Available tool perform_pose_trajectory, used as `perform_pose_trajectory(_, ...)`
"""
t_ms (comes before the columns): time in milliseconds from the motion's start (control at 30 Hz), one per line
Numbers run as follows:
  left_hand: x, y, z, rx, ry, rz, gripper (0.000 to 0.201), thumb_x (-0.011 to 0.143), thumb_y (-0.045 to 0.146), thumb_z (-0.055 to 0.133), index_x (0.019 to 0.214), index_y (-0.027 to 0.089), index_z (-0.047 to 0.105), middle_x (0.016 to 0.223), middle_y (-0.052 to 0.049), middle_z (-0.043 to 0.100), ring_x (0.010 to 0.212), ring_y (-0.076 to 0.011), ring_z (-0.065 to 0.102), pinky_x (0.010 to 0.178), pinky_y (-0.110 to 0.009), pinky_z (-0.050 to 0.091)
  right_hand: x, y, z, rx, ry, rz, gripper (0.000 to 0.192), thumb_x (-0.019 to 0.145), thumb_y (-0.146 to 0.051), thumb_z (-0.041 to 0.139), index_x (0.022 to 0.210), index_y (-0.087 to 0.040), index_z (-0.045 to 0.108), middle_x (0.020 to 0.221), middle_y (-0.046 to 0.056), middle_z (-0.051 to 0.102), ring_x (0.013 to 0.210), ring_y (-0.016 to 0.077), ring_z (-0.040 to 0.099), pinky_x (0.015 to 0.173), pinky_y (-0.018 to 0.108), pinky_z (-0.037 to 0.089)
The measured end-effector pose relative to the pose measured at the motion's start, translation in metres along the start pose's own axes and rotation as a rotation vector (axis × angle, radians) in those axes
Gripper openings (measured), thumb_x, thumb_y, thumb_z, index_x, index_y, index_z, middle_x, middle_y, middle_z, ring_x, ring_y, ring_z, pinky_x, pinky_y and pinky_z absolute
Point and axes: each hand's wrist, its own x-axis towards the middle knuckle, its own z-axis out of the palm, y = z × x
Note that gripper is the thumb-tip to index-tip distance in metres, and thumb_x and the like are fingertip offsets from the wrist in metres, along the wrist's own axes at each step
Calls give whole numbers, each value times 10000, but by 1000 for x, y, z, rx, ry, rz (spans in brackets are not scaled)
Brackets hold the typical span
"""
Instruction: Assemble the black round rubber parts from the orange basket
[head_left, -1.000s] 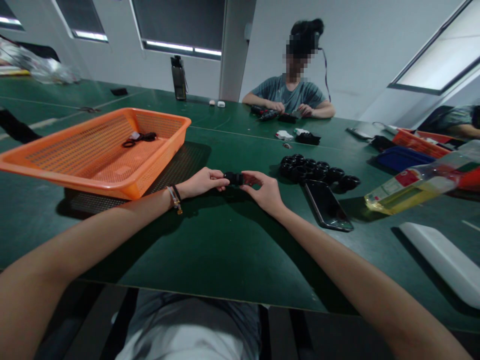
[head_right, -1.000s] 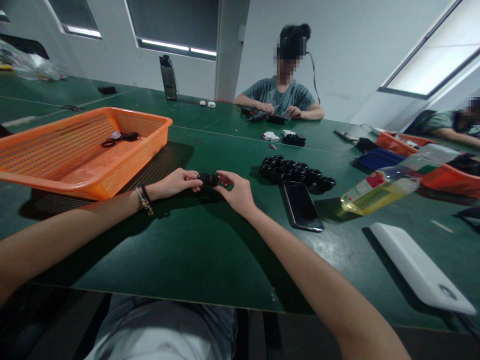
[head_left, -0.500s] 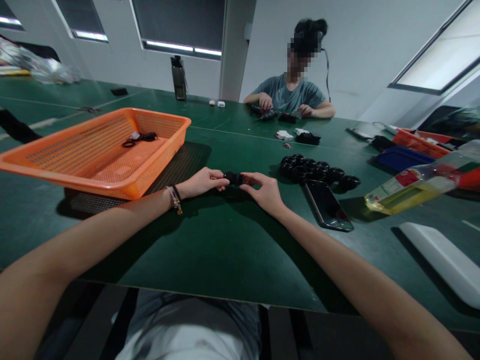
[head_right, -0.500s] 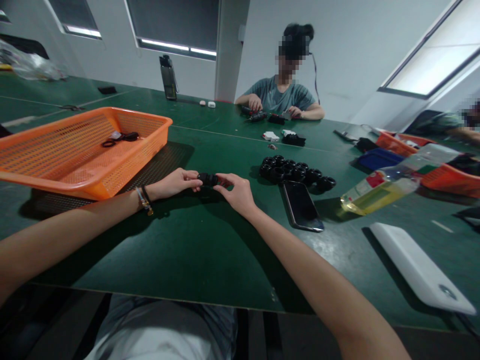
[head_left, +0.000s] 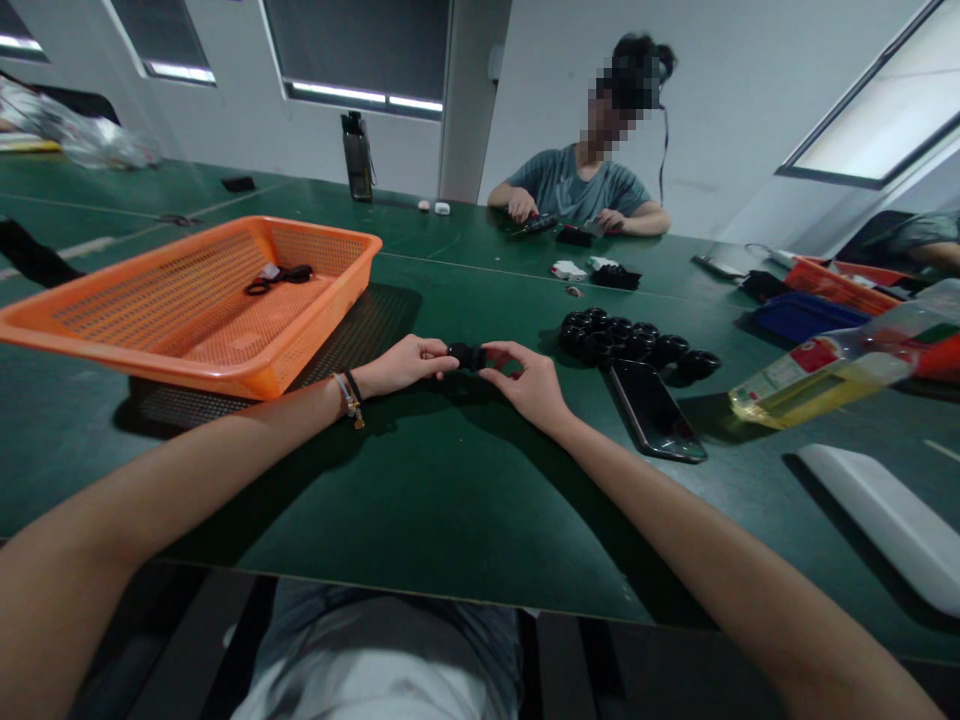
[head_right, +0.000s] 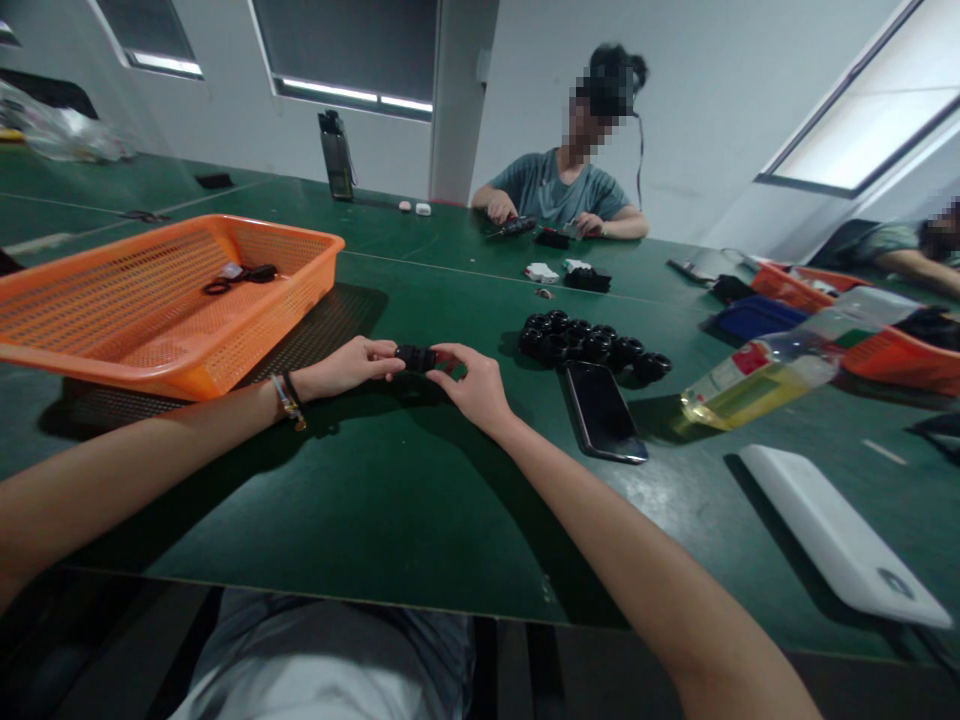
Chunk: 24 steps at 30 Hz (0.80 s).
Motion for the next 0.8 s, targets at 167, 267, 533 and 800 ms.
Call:
perform_pose_trajectory(167,0,1,0,12,2,1,267,718,320,545,535,127,519,552,43,422,498,-56,372,490,-195,281,0,-1,-1,-5,0,0,252,692,-217,640,943,-195,648,844,27,692,589,121,547,606,279,479)
perform_pose_trajectory(267,-1,1,0,-2,5,-18,262,725,320,540,546,130,514,543,46,422,487,-54,365,483,-193,276,0,0,-1,-4,-7,-1,246,698,-228,637,942,-197,647,841,29,690,598,124,547,596,275,469)
perform_pose_trajectory(533,-1,1,0,-30,-6,-50,241,732,320,542,589,127,524,537,46,444,475,-52,387,468,-182,287,1,2,0,6,-21,6,245,712,-252,624,951,-199,645,849,34,690,634,137,573,577,271,452)
perform_pose_trajectory(800,0,0,0,-27,-15,-35,233,739,309,537,596,125,532,545,44,445,476,-51,392,470,-181,301,1,4,1,8,-36,26,252,722,-252,613,965,-193,647,859,41,694,664,146,595,591,277,461)
